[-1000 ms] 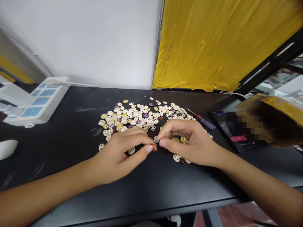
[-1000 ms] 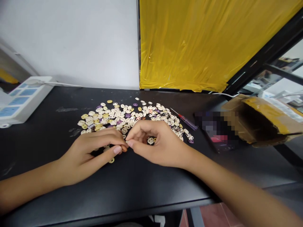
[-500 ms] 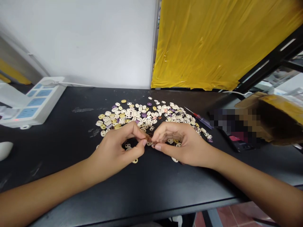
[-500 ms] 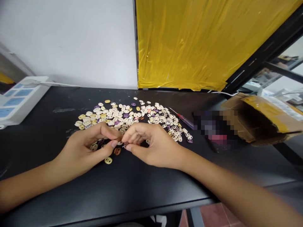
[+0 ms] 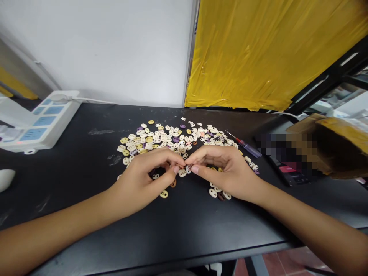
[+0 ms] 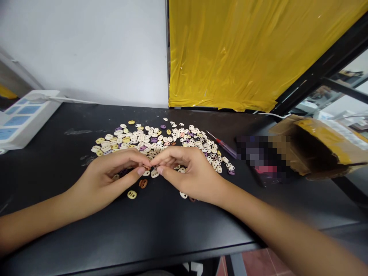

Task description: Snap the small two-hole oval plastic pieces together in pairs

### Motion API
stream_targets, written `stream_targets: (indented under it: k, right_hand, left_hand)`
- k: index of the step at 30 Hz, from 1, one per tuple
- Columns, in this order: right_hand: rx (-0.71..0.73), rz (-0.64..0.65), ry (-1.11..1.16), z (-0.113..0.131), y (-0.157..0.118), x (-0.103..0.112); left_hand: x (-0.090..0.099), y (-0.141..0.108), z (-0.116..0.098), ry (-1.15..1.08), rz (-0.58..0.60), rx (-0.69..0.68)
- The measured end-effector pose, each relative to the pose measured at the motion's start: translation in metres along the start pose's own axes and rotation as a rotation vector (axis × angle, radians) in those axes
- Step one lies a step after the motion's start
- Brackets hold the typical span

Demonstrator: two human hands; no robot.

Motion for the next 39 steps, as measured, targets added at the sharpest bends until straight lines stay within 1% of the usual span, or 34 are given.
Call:
stream_targets:
  k: [3, 9, 14, 18, 22, 26, 31, 34, 39]
  right_hand:
    - [0.008, 0.000, 0.002, 0.001, 0.000, -0.001]
    - [0.010, -0.034, 0.006, 0.002, 0.001, 0.000]
    - [0.026, -0.050, 0.019, -0.001, 0.001, 0.001]
    - [0.045, -0.066, 0.021, -0.003, 0.000, 0.003]
    - [0.057, -0.091, -0.005, -0.002, 0.000, 0.005]
    - [0.049, -0.083, -0.041, -0.002, 0.000, 0.003]
    - [0.019, -0.051, -0.016, -0.003, -0.001, -0.003]
    - [0.025, -0.035, -0.006, -0.004, -0.002, -0.005]
    - [0.058, -0.040, -0.011, -0.004, -0.002, -0.003]
  left_hand:
    - [-0.001, 0.001, -0.001, 0.014, 0.008, 0.005]
    - [-0.001, -0.001, -0.002, 0.014, -0.029, -0.010]
    - [-0.001, -0.002, 0.001, 0.011, -0.029, 0.020]
    - [0.000, -0.002, 0.000, -0.002, -0.048, -0.005]
    - [-0.002, -0.003, 0.002, -0.063, -0.014, 0.015]
    - [-0.003, -0.003, 0.002, -0.094, 0.000, 0.023]
    - [-0.004, -0.004, 0.003, -0.067, 0.006, 0.021]
    - [-0.004, -0.004, 0.003, -0.074, 0.011, 0.034]
    - [-0.005, -0.004, 0.000, -0.143, 0.015, 0.015]
Point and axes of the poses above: each hand's wrist, its own y-axis towards the middle knuckle, its own x-axis out of the back of the hand, z = x × y, the point moved 5 cm from there along y, towards the middle knuckle, and after that the axes turned 14 degrees about x, right-handed, at the moved point
